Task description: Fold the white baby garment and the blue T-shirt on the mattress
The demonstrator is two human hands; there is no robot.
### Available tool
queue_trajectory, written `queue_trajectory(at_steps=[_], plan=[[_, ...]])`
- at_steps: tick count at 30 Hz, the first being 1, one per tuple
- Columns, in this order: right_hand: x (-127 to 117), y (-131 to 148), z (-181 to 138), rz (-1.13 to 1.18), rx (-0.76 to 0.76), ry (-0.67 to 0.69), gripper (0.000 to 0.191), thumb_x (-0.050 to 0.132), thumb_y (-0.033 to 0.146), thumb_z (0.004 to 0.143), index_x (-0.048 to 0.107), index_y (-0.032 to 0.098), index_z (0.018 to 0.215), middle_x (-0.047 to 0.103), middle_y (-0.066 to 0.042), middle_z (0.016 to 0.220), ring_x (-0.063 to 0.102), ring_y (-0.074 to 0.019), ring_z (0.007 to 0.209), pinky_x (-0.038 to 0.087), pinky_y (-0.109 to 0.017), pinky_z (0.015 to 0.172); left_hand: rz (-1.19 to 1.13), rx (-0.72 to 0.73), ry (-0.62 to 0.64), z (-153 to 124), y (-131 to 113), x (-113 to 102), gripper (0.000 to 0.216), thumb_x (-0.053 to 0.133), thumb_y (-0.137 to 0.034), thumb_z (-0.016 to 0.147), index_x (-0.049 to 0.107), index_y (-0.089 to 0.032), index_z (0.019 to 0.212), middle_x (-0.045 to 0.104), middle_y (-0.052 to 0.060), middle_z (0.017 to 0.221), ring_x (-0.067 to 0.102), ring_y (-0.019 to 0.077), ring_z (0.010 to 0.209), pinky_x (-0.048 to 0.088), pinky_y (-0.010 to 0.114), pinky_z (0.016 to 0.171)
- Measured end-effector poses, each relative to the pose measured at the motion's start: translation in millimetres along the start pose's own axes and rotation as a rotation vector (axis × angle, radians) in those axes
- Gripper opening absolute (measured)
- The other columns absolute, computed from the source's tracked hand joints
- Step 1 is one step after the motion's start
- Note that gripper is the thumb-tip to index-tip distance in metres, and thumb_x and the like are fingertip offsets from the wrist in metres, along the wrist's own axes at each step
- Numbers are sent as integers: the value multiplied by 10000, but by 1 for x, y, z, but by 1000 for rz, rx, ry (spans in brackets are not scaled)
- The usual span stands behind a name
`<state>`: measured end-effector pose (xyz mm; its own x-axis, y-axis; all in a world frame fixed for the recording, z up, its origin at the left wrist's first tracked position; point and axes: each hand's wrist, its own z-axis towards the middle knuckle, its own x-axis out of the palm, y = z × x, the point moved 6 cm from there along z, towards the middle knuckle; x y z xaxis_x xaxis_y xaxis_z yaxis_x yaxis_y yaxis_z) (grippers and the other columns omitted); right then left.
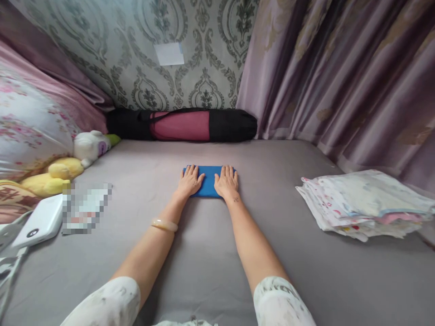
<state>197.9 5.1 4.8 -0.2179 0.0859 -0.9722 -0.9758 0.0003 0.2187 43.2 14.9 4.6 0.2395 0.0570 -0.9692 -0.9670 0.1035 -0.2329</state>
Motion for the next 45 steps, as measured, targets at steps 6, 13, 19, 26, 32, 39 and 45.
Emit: queue_trajectory(at_steps=[6, 13, 19, 26, 32, 39, 45], plan=[[-1, 0, 0, 10, 3, 10, 610, 210, 382, 991, 284, 38, 1489, 258, -141, 1563, 158, -259, 1451, 107, -433, 1168, -20, -9, 24, 1, 2, 0, 644, 238, -496, 962, 324, -121, 1478, 257, 126, 1568, 175, 286, 1461, 147, 493, 1177], [-12, 12, -3, 9, -41, -36, 587, 200, 357, 991, 322, 48, 1474, 279, -138, 1555, 174, -259, 1447, 91, -480, 1166, 23, 54, -122, -7, -16, -16, 588, 251, -432, 973, 403, -96, 1431, 364, 152, 1516, 256, 269, 1434, 139, 468, 1181], [-6, 24, -7, -17, -97, -5, 567, 234, 327, 981, 349, 58, 1467, 301, -123, 1548, 189, -248, 1445, 90, -452, 1170, 31, 84, -28, -8, -27, 1, 582, 233, -420, 972, 407, -120, 1439, 338, 124, 1535, 235, 273, 1443, 161, 485, 1174], [0, 22, -6, -21, -87, 17, 577, 234, 327, 976, 340, 47, 1470, 284, -123, 1554, 177, -252, 1448, 83, -460, 1170, 30, 88, -15, -9, -25, 3, 600, 234, -440, 969, 390, -116, 1450, 322, 128, 1542, 221, 284, 1447, 151, 484, 1177], [-2, 22, -3, -41, -80, 53, 571, 239, 320, 976, 340, 52, 1470, 284, -132, 1554, 178, -262, 1447, 94, -470, 1166, -107, 86, -39, -7, -24, -5, 500, 353, -362, 954, 472, -123, 1377, 390, 145, 1502, 286, 292, 1421, 184, 501, 1163], [-6, 56, 0, 8, -130, 41, 574, 223, 352, 983, 324, 84, 1480, 271, -130, 1560, 162, -252, 1452, 100, -463, 1166, -545, -63, -195, 6, 15, -33, 399, 376, -230, 947, 566, -95, 1270, 606, 171, 1292, 549, 240, 1224, 393, 347, 1053], [13, 64, 0, 24, -99, 31, 592, 208, 376, 984, 339, 70, 1474, 286, -140, 1553, 187, -265, 1444, 94, -463, 1167, -765, -223, -255, 9, 55, -30, 347, 429, -183, 905, 638, -104, 1170, 651, 176, 1213, 585, 258, 1176, 417, 360, 1029]])
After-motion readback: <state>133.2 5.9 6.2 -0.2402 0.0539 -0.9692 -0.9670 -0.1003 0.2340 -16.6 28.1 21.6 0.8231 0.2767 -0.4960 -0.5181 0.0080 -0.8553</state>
